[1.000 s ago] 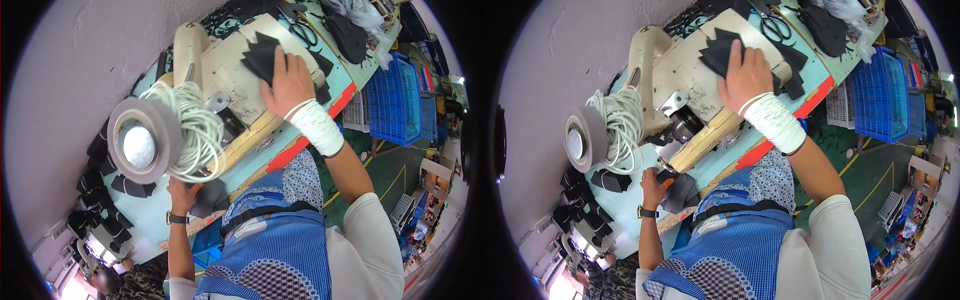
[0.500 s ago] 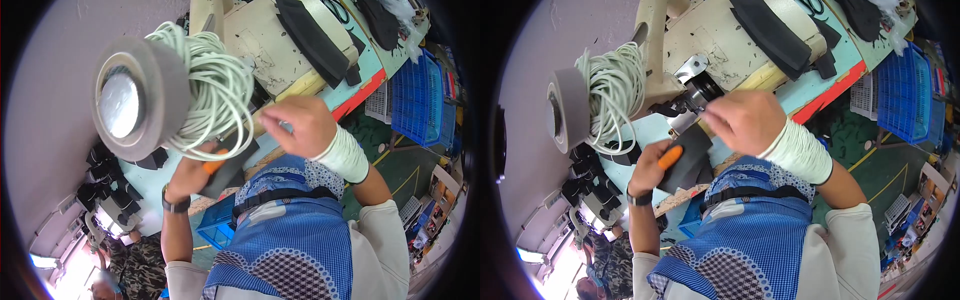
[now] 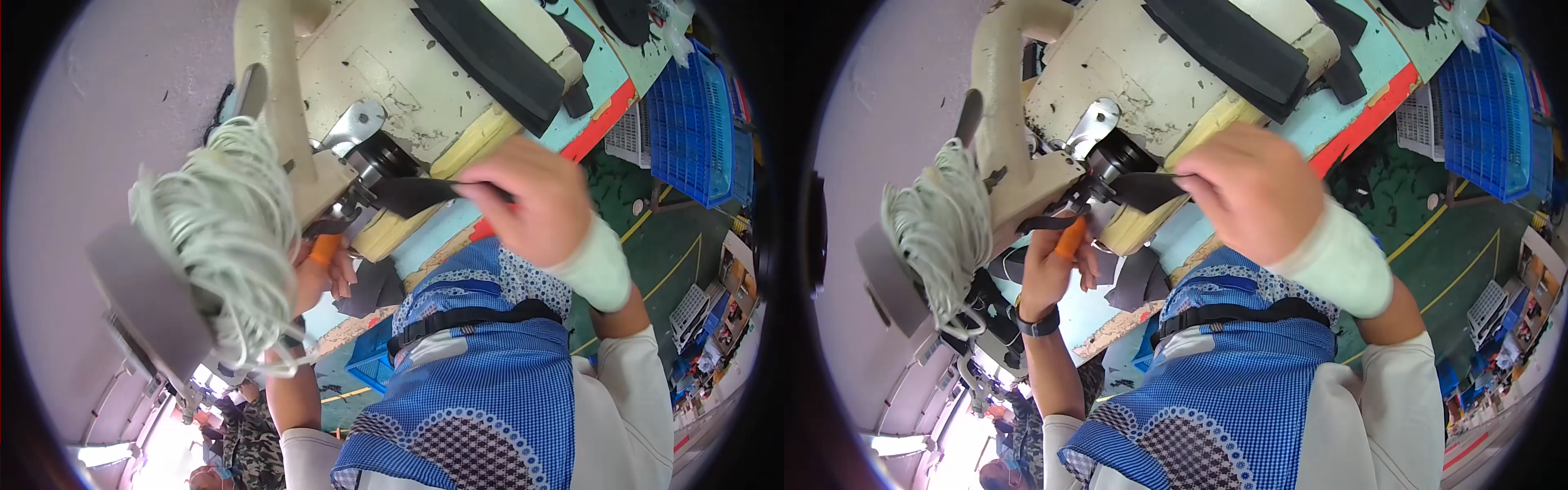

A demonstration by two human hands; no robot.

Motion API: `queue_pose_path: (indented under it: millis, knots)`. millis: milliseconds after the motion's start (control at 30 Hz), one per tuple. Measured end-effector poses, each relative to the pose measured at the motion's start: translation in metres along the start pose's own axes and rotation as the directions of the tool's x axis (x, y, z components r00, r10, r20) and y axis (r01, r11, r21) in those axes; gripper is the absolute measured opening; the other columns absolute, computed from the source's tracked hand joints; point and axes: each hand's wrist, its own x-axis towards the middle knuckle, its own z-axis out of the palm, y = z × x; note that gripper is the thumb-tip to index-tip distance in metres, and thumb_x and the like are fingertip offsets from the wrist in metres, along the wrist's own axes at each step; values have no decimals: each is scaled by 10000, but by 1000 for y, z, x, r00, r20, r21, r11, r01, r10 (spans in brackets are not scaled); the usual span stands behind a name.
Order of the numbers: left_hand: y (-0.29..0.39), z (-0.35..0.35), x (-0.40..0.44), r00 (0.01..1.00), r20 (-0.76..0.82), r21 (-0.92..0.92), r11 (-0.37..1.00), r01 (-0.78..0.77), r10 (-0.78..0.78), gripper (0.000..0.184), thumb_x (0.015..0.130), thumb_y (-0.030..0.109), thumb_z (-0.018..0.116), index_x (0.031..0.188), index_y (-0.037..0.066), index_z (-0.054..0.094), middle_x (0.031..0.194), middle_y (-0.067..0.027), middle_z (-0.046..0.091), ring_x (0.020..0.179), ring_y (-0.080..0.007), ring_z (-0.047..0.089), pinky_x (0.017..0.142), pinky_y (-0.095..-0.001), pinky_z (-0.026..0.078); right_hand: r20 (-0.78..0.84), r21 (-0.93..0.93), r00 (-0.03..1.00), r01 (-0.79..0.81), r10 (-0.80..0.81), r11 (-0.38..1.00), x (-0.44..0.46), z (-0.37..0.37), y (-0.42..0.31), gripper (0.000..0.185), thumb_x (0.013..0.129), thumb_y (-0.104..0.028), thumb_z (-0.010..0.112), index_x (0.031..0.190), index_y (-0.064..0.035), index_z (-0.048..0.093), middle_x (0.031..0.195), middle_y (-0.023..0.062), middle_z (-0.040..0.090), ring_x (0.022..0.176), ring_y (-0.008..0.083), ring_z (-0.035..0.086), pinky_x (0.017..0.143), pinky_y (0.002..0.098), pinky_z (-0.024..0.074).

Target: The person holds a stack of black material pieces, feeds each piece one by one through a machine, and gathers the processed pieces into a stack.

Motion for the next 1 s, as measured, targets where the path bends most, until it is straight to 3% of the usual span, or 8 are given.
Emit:
queue_pose_path:
  millis: [67,167,233,500,600,700,833,1000]
  knots:
    - [-32,-16,-6,989,-16,-97,984,-150,149,201,964,120,469,982,-33,597,770,-177,682,625,-204,672,526,-272,527,-186,-72,983,-10,-3,997,0,-43,-18,122,775,56,696,882,-1,678,833,95,690,755,222,646,659,306,508]
    - [-124,-29,-4,866,-432,463,886,-26,252,440,806,187,755,1117,-53,557,1024,-164,652,863,-261,649,687,-320,520,-284,-376,933,102,-220,921,14,-49,2,172,750,62,714,911,16,675,879,110,676,823,261,643,702,354,521]
    - [-179,-27,12,845,-345,751,660,-12,408,509,721,170,823,1096,-47,557,1105,-184,617,860,-311,628,735,-375,496,-243,-415,940,123,-240,901,18,-25,23,184,734,31,730,904,13,666,869,122,662,841,285,638,716,367,522]
    - [-94,-20,-39,945,-326,-82,997,-7,-20,206,895,21,610,1095,-27,624,951,-21,662,825,-102,585,734,-258,476,-58,-29,997,54,-56,998,-23,21,7,175,708,-43,759,838,-16,644,817,93,646,732,297,625,646,378,506]
    - [-45,-14,-64,999,-13,1,999,-35,35,201,914,33,601,1101,-34,624,956,-11,647,836,-56,554,740,-209,451,-32,67,999,-4,7,998,-24,28,2,101,738,-93,713,756,-44,626,760,66,614,733,271,622,646,374,499]
    - [-21,3,-35,998,-54,206,979,0,11,211,958,140,584,1053,-43,630,865,4,656,715,-48,572,633,-194,458,12,113,999,31,-32,993,-12,31,5,80,763,-95,692,764,-37,639,730,81,613,708,281,618,633,394,504]
    - [-11,1,-19,1000,-21,-95,995,16,-18,254,951,165,595,1074,-55,619,931,-13,666,773,-29,579,678,-184,465,39,31,996,77,-78,997,6,27,7,114,750,-38,721,841,-6,661,772,111,652,699,286,623,620,378,508]
    - [-17,3,10,969,-98,368,913,-178,228,262,953,234,574,989,-20,630,780,-31,626,629,-72,533,578,-242,429,94,-54,985,153,-148,987,33,42,17,144,765,-115,706,871,-26,666,808,107,628,847,311,592,751,401,489]
